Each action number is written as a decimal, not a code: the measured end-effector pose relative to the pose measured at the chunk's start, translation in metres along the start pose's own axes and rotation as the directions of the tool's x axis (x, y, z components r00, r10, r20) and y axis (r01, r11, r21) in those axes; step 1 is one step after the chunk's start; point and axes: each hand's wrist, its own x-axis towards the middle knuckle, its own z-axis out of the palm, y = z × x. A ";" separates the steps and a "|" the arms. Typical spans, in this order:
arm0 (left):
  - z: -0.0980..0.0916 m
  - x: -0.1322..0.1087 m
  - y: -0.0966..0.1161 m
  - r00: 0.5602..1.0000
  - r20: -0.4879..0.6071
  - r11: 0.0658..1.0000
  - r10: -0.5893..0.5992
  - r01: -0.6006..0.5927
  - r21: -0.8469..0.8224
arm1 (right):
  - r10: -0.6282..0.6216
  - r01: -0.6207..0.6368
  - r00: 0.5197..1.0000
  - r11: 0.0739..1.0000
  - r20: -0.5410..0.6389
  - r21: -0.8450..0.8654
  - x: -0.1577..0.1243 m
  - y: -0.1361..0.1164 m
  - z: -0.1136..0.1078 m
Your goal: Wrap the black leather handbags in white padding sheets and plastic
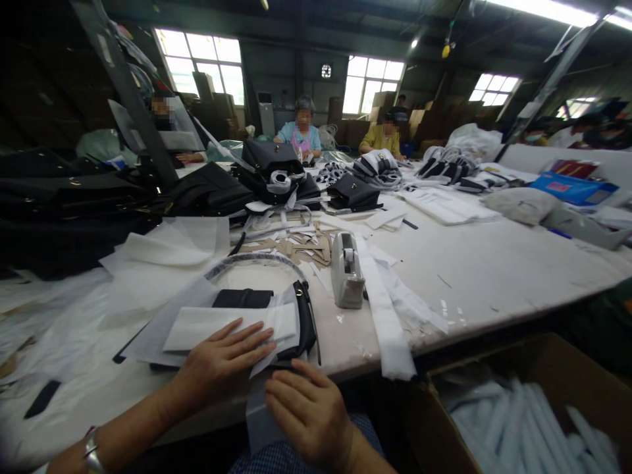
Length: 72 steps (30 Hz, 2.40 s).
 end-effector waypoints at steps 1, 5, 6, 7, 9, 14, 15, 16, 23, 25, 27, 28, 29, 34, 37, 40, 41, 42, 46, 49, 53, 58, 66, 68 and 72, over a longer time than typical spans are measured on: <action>0.000 0.000 0.000 1.000 -0.004 1.000 0.000 0.000 0.002 | -0.010 0.009 1.000 1.000 -0.014 -0.025 0.003 0.002 -0.001; 0.002 -0.002 0.001 1.000 -0.016 1.000 -0.021 0.021 0.008 | -0.003 -0.001 0.999 0.996 -0.050 -0.090 0.012 0.008 -0.001; 0.003 -0.002 0.001 1.000 -0.010 1.000 -0.023 0.023 0.013 | 0.006 -0.009 1.000 0.997 -0.031 -0.081 0.013 0.010 -0.001; 0.004 -0.003 0.001 1.000 -0.003 1.000 -0.021 0.021 0.020 | 0.009 -0.009 1.000 0.998 -0.002 -0.062 0.013 0.011 0.000; 0.005 -0.004 0.001 1.000 0.002 0.999 -0.017 0.017 0.033 | -0.010 0.011 0.998 1.000 0.060 -0.010 0.012 0.014 0.000; 0.004 -0.003 0.003 0.999 -0.018 0.999 -0.038 0.039 0.036 | -0.053 0.050 0.992 0.998 0.115 0.021 0.009 0.015 -0.002; 0.004 -0.003 0.003 0.999 -0.028 0.999 -0.041 0.041 0.030 | -0.053 0.052 0.992 0.999 0.114 0.013 0.009 0.015 -0.002; 0.005 -0.003 0.003 0.998 -0.039 0.999 -0.045 0.045 0.020 | -0.054 0.053 0.992 0.999 0.111 0.005 0.011 0.015 -0.003; 0.004 -0.008 0.004 0.998 -0.063 1.000 -0.005 0.004 -0.008 | -0.037 0.037 0.993 0.999 0.114 0.001 0.016 0.017 -0.005; 0.004 -0.009 0.004 0.997 -0.076 1.000 0.010 -0.012 -0.024 | -0.029 0.028 0.993 1.000 0.118 0.009 0.015 0.018 -0.005; 0.003 -0.010 0.004 0.996 -0.094 0.999 0.011 -0.015 -0.043 | -0.034 0.033 0.992 0.999 0.124 0.011 0.013 0.018 -0.005; 0.003 -0.011 0.004 0.995 -0.095 0.999 0.008 -0.013 -0.049 | -0.043 0.042 0.991 0.999 0.130 0.010 0.013 0.018 -0.005; 0.003 -0.011 0.003 0.996 -0.094 0.999 -0.001 -0.004 -0.054 | -0.054 0.053 0.988 0.999 0.141 0.010 0.012 0.017 -0.005; 0.005 -0.010 0.002 0.996 -0.083 0.997 -0.031 0.025 -0.074 | -0.097 0.095 0.982 0.995 0.161 0.024 0.000 0.004 -0.002; 0.003 -0.008 0.003 0.995 -0.090 0.995 -0.048 0.040 -0.090 | -0.065 0.062 0.989 0.998 0.129 0.026 -0.010 -0.005 0.001; 0.002 -0.007 0.003 0.992 -0.101 0.992 -0.070 0.059 -0.109 | -0.043 0.039 0.994 0.998 0.098 0.042 -0.018 -0.010 0.002; 0.001 -0.007 0.003 0.993 -0.099 0.992 -0.067 0.056 -0.109 | -0.038 0.034 0.995 0.998 0.090 0.044 -0.020 -0.012 0.003; 0.001 -0.006 0.004 0.994 -0.093 0.993 -0.061 0.052 -0.104 | -0.031 0.027 0.996 0.999 0.086 0.045 -0.022 -0.013 0.003; 0.001 -0.006 0.005 0.993 -0.085 0.995 -0.078 0.073 -0.065 | -0.026 0.021 0.995 0.999 0.093 0.048 -0.028 -0.018 0.002; 0.003 -0.007 0.007 0.991 -0.104 0.995 -0.083 0.077 -0.064 | -0.041 0.038 0.993 0.999 0.113 0.032 -0.023 -0.017 -0.005; 0.006 -0.008 0.007 0.993 -0.091 0.995 -0.075 0.068 -0.070 | -0.046 0.049 0.985 0.999 0.169 -0.013 -0.001 -0.004 -0.020; 0.005 -0.009 0.005 0.998 -0.064 0.999 -0.030 0.029 -0.026 | 0.020 -0.015 0.995 0.999 0.103 -0.047 0.030 0.023 -0.019; 0.014 -0.007 0.011 0.960 -0.225 0.976 -0.168 0.131 -0.173 | -0.026 0.033 0.960 0.999 0.277 -0.019 0.048 0.049 -0.005; 0.016 -0.007 0.012 0.953 -0.244 0.972 -0.177 0.130 -0.197 | -0.034 0.049 0.952 0.998 0.303 -0.040 0.048 0.052 -0.005; 0.015 -0.005 0.012 0.949 -0.266 0.974 -0.171 0.122 -0.192 | -0.074 0.108 0.952 0.989 0.296 -0.100 0.047 0.054 -0.008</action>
